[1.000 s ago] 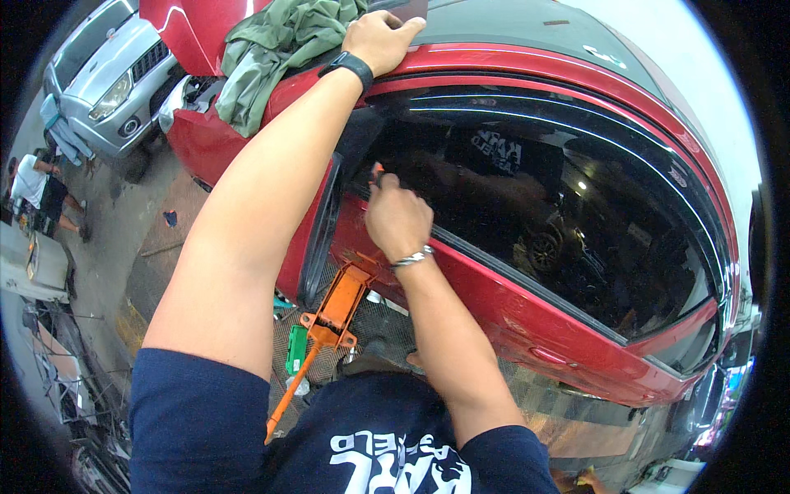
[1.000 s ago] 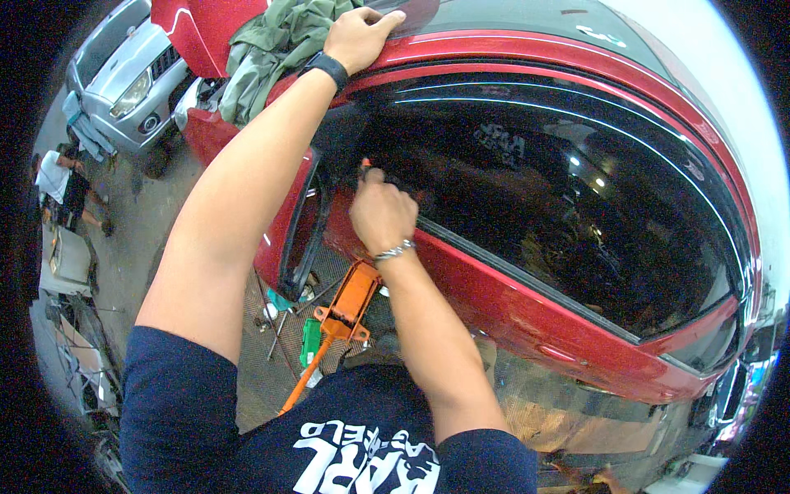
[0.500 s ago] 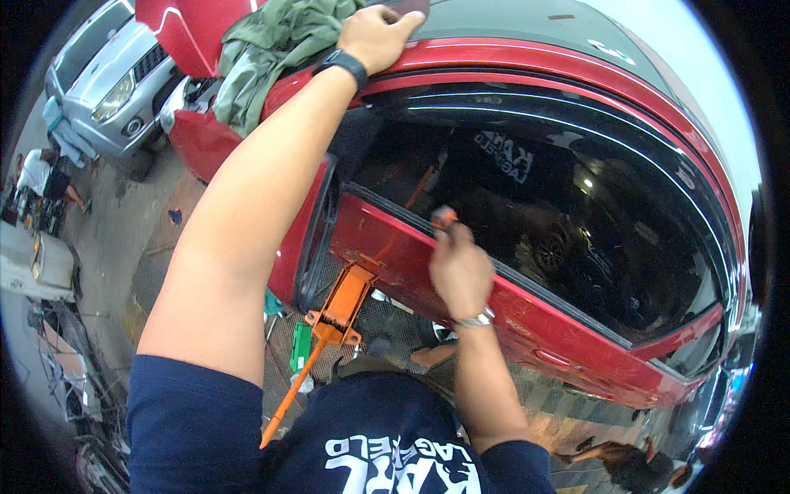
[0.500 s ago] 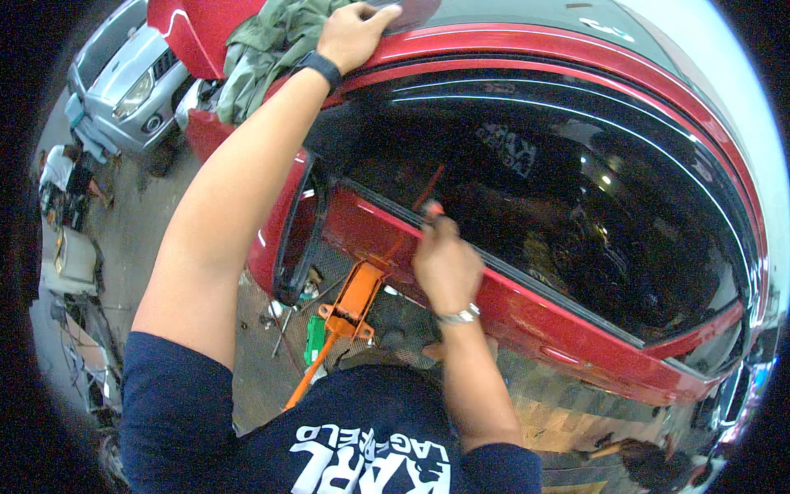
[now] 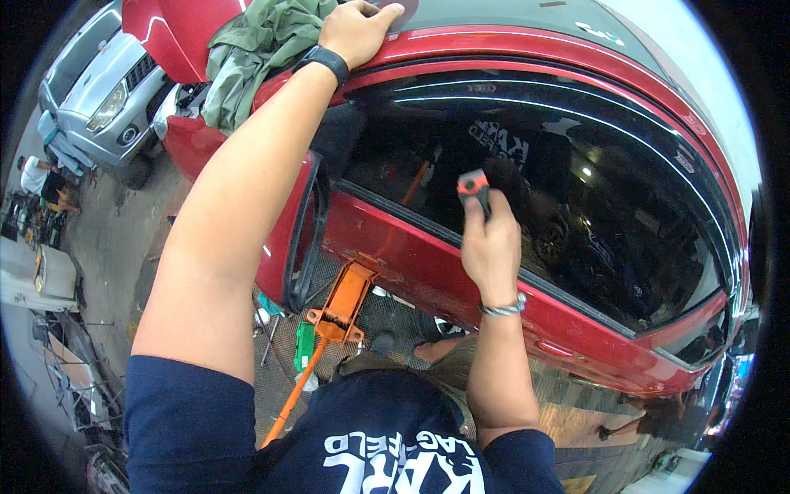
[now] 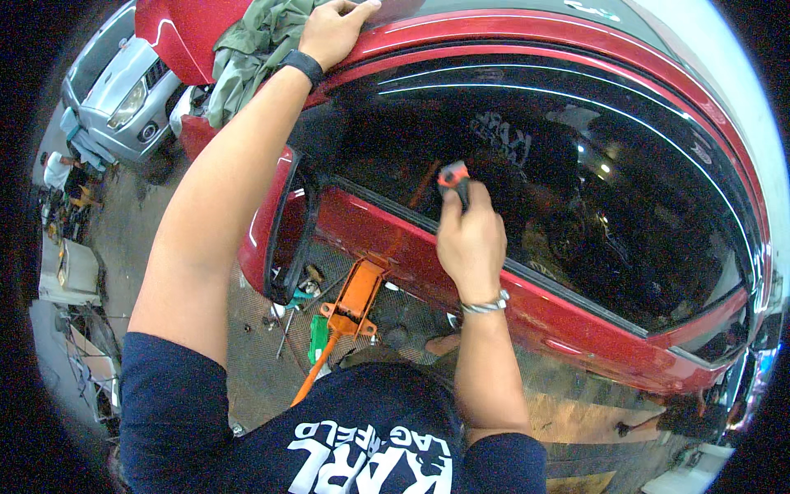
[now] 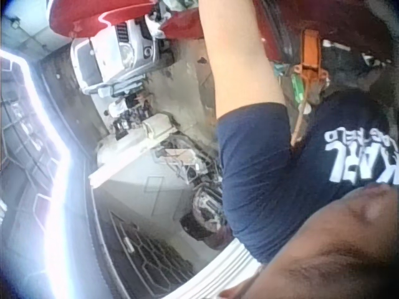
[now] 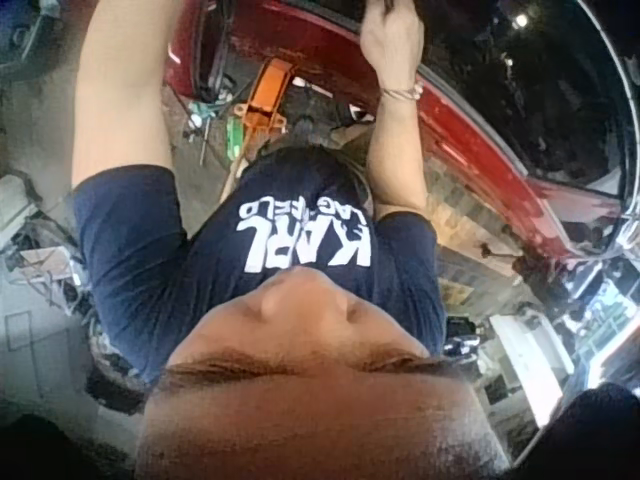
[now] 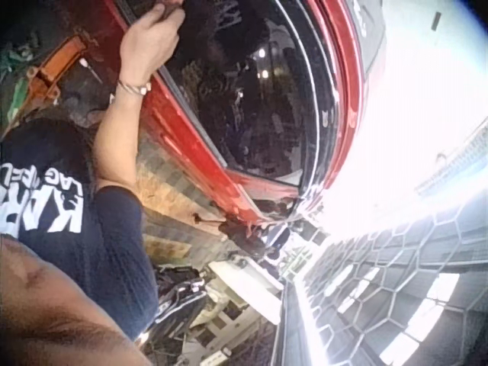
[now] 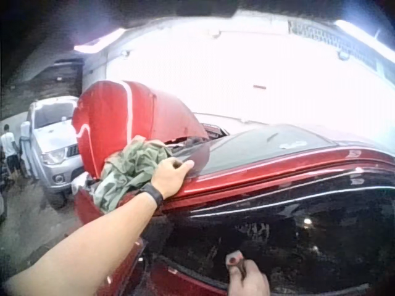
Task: The person uses a squeegee tool to smooth out a tint film on the side window of a red car. They systematically press the tool along the edges and surface of the glass to remove air bubbles and ensure adhesion.
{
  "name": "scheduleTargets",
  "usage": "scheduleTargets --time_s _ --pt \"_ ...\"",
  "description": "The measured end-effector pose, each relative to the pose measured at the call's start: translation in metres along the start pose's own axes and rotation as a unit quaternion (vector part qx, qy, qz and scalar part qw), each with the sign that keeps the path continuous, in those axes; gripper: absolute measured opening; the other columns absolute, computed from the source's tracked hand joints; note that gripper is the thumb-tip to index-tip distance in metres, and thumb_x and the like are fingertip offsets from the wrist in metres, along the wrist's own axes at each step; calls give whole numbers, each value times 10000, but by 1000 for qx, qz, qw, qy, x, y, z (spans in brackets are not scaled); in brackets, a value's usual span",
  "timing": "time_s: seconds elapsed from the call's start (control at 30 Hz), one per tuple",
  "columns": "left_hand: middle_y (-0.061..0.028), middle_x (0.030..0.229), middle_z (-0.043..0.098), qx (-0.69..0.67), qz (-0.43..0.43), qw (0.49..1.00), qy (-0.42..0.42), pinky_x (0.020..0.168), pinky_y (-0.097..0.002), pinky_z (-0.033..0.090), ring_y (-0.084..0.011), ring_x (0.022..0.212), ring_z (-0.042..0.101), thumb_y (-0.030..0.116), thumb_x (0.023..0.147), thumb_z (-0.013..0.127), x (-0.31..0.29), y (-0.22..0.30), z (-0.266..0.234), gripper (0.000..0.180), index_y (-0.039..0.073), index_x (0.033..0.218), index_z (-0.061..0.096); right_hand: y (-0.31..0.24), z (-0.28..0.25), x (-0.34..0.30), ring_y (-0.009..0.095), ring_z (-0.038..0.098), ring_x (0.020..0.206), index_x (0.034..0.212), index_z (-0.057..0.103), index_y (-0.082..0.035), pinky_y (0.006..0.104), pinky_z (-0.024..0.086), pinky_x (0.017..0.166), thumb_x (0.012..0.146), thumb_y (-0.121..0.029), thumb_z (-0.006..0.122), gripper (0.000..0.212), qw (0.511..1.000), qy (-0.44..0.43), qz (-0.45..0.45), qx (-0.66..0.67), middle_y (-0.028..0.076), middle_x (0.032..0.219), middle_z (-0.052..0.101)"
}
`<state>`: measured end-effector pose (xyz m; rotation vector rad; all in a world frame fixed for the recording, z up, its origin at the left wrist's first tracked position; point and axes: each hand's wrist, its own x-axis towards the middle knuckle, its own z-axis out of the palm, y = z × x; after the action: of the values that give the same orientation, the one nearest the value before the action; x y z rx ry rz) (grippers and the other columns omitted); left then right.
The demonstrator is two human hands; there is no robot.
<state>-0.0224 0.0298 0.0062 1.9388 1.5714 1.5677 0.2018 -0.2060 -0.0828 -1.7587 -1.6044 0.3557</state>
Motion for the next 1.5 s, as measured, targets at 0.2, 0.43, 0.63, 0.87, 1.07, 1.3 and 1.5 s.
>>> scheduleTargets --time_s 0.2,0.43,0.63,0.87,1.07,1.3,1.5 --pt "-210 902 732 33 3 999 -9 801 -375 525 -293 858 709 497 886 672 2 -2 7 537 -32 956 730 -84 44 55 481 685 801 1010 629 -19 554 541 736 990 -334 516 335 1000 -11 -25 5 304 811 687" --pt "-186 985 746 63 13 998 -16 875 -360 519 -282 929 709 593 875 641 7 -23 5 638 -10 1058 743 -32 51 21 473 677 707 1025 636 -51 570 528 637 981 -328 545 295 998 16 -12 55 269 728 678" --pt "-229 1028 727 45 -13 999 -28 902 -395 514 -335 992 696 551 879 638 4 -9 2 596 -18 1028 739 -56 73 31 479 663 740 964 656 -25 566 510 641 975 -315 562 306 998 17 -10 59 284 759 663" --pt "-203 1017 745 44 -17 998 -33 894 -364 522 -288 966 713 570 853 665 7 -9 10 617 -14 1031 751 -56 84 38 463 661 663 977 643 -53 559 518 615 989 -325 548 288 993 47 -25 101 257 694 660" --pt "-205 1012 745 41 -9 999 -23 890 -367 522 -295 965 713 557 861 664 8 -15 5 611 -21 1040 747 -14 46 5 450 666 737 989 643 -12 495 500 645 1004 -278 523 292 973 49 34 223 236 788 669" --pt "-210 1012 744 54 -9 998 -30 896 -363 516 -300 965 712 537 869 660 9 -7 6 596 -26 1046 746 -63 54 59 503 649 772 985 616 -9 577 507 681 989 -271 535 275 969 110 -27 221 304 781 660" --pt "-204 1003 744 36 -14 999 -29 892 -365 514 -296 972 706 527 873 660 9 -11 6 583 -25 1038 747 -6 55 -1 484 651 719 1036 615 -33 573 497 625 998 -279 531 263 981 32 14 191 276 747 661"
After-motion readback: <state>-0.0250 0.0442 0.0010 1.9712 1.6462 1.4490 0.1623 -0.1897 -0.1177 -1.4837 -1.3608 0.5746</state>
